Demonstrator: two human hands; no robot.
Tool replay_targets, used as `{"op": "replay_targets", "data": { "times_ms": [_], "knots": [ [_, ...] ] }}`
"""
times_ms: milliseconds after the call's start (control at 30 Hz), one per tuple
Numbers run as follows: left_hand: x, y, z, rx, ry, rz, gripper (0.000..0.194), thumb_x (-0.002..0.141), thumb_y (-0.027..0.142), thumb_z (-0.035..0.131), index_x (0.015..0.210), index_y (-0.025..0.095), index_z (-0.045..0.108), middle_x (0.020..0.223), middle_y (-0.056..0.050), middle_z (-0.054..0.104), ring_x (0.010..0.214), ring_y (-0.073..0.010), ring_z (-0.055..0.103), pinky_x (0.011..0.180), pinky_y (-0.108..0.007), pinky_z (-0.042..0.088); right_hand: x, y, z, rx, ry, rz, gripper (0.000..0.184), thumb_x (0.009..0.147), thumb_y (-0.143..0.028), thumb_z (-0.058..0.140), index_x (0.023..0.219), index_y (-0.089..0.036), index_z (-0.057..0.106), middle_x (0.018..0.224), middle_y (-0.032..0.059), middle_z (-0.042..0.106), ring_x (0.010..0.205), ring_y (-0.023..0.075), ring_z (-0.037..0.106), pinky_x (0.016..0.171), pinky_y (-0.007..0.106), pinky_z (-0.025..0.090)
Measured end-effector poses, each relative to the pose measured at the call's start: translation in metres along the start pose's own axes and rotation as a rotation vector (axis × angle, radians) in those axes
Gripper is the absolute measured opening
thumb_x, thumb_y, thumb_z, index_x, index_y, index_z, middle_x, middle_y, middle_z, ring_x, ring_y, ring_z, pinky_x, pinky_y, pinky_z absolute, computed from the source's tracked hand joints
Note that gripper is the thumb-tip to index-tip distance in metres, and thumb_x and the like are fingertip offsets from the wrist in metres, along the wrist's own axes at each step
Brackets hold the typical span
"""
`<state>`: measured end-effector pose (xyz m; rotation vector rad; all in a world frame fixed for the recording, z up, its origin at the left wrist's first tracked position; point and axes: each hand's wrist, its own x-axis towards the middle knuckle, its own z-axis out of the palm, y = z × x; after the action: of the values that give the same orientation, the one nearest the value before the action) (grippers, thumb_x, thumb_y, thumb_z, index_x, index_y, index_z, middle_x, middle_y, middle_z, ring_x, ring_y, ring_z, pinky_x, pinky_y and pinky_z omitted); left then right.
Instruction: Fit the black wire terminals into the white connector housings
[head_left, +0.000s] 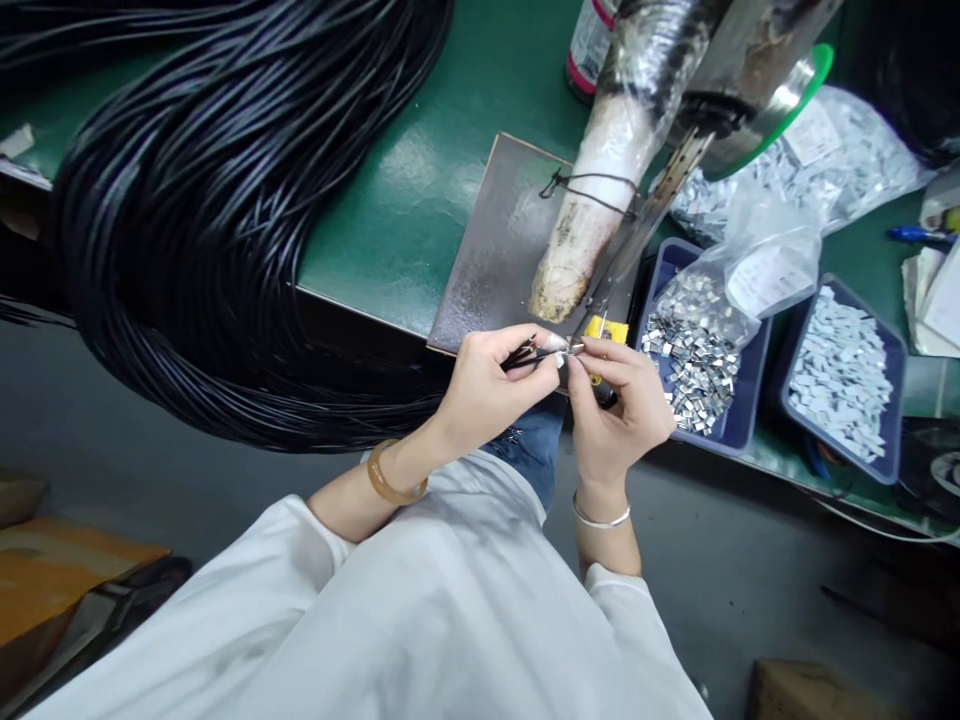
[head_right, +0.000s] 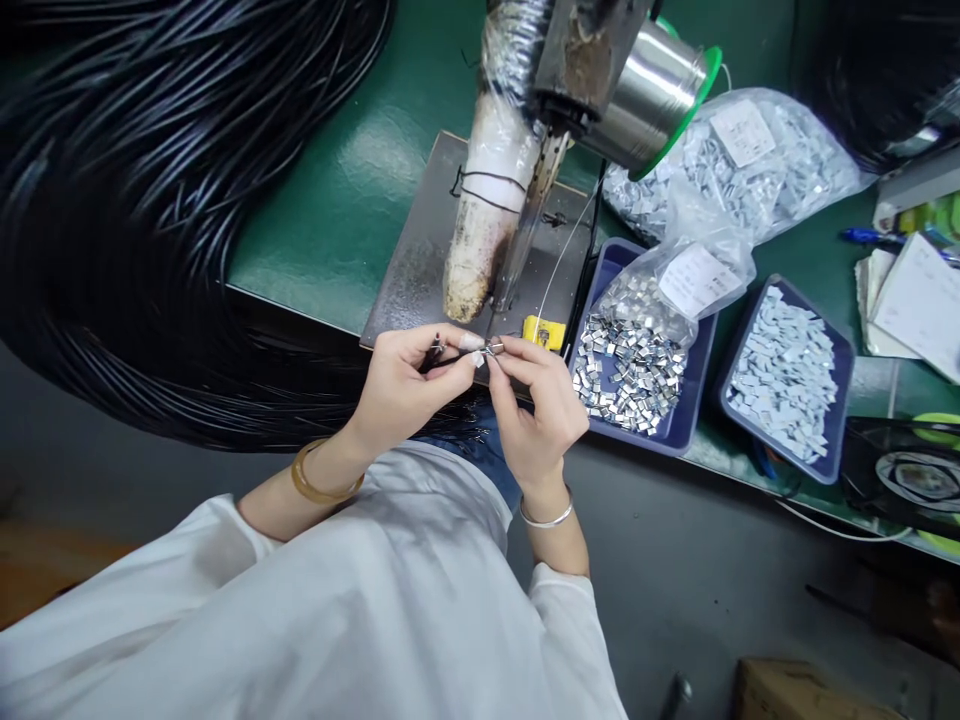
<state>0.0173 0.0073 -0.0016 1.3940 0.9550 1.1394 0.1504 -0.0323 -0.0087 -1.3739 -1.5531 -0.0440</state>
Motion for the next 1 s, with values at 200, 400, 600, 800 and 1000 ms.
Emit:
{"op": "replay_targets", "data": {
  "times_ms": [200, 400, 600, 800, 1000],
  "knots": [
    [0.001, 0.001, -0.003, 0.000, -0.035, 0.001, 0.010, 0.083, 0.018, 0.064, 0.083, 0.013, 0.072, 0.061, 0.003, 0.053, 0.050, -0.0041, 0.034, 0.046, -0.017, 0.029, 0.002, -0.001, 0.000, -0.018, 0.022, -0.038, 0.018, 0.082, -0.009, 0.073, 0.091, -0.023, 0.069, 0.098, 0.0001, 0.076, 0.090, 0.0150, 0.074, 0.082, 0.033, 0.062],
    [0.002, -0.002, -0.003, -0.070, -0.058, -0.040, 0.009, 0.082, 0.018, 0.065, 0.079, 0.012, 0.071, 0.062, 0.003, 0.053, 0.051, -0.0039, 0.033, 0.047, -0.017, 0.029, -0.003, 0.001, -0.004, 0.008, -0.019, -0.069, 0.019, 0.081, -0.008, 0.072, 0.091, -0.022, 0.064, 0.103, 0.0030, 0.076, 0.092, 0.0160, 0.075, 0.079, 0.031, 0.064],
    [0.000, 0.000, -0.004, -0.034, -0.089, -0.121, 0.009, 0.082, 0.019, 0.065, 0.078, 0.014, 0.071, 0.056, 0.005, 0.044, 0.050, -0.0053, 0.032, 0.046, -0.020, 0.026, -0.007, 0.002, -0.010, 0.080, -0.034, 0.031, 0.009, 0.089, -0.015, 0.064, 0.095, -0.023, 0.063, 0.096, 0.0014, 0.077, 0.085, 0.0164, 0.076, 0.071, 0.029, 0.064],
    [-0.014, -0.001, -0.014, 0.024, -0.290, -0.123, 0.024, 0.090, 0.027, 0.063, 0.074, 0.013, 0.073, 0.056, 0.002, 0.060, 0.052, -0.0077, 0.049, 0.053, -0.021, 0.039, 0.013, 0.007, -0.035, -0.046, 0.603, -0.176, 0.006, 0.088, -0.031, 0.068, 0.089, -0.032, 0.073, 0.058, -0.0056, 0.051, 0.036, 0.0082, 0.037, 0.033, 0.030, 0.033],
    [-0.014, 0.001, -0.029, -0.193, 0.000, -0.196, 0.026, 0.086, 0.038, 0.070, 0.074, 0.015, 0.071, 0.047, 0.004, 0.049, 0.044, -0.0068, 0.043, 0.045, -0.022, 0.032, 0.017, 0.017, -0.070, -0.140, 0.337, 0.112, 0.019, 0.085, -0.029, 0.067, 0.104, -0.030, 0.067, 0.087, -0.0005, 0.065, 0.048, 0.0110, 0.060, 0.037, 0.029, 0.041]
  ]
}}
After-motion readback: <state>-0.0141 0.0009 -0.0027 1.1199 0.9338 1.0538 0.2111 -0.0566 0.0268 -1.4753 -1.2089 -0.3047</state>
